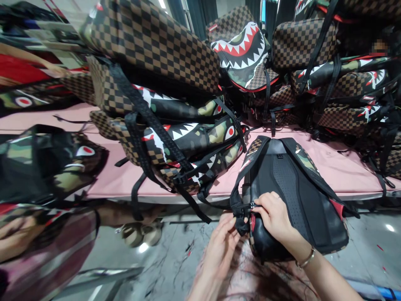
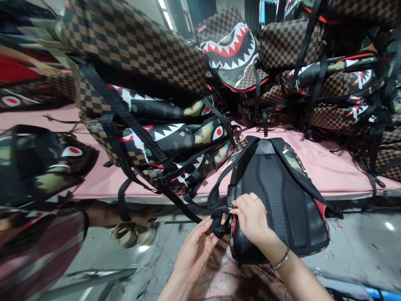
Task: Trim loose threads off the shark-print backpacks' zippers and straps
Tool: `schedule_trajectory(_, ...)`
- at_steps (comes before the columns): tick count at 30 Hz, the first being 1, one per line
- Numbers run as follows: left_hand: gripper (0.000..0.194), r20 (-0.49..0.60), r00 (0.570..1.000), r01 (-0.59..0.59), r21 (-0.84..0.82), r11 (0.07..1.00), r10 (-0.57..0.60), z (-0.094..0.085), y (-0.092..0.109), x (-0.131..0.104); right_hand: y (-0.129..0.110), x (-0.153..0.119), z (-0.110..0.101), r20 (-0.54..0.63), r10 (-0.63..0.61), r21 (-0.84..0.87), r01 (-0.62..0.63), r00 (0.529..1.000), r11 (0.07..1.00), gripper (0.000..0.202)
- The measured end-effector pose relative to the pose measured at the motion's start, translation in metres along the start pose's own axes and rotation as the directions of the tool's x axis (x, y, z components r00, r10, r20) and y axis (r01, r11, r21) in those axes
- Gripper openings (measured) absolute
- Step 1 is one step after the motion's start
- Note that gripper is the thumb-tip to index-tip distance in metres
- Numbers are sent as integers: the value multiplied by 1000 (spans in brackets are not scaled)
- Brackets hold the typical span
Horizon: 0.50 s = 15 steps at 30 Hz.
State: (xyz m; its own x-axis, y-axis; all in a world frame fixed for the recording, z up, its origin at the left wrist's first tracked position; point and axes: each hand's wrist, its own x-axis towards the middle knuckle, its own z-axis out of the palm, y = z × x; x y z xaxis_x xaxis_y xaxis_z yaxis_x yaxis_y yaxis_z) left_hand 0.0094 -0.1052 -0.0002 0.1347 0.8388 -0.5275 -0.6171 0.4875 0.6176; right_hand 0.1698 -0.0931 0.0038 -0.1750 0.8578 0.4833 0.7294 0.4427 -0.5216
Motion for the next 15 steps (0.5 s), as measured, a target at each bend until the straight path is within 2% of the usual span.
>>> schedule_trajectory(7,22,-3,1000,-12,-7,1000,12,-4,0,1,-1,1,0,-31,-70,15,71,997,997,14)
schedule_trajectory(11,20,25,1000,-9,-9,1000,9,-3,0,1,-5,7,-1,29,-135,-23,136,990,990,15)
schedule_trajectory(15,18,61,998,-31,20,999,29,-4,2,-1,-7,11,0,68,-147,-55,151,987,987,16)
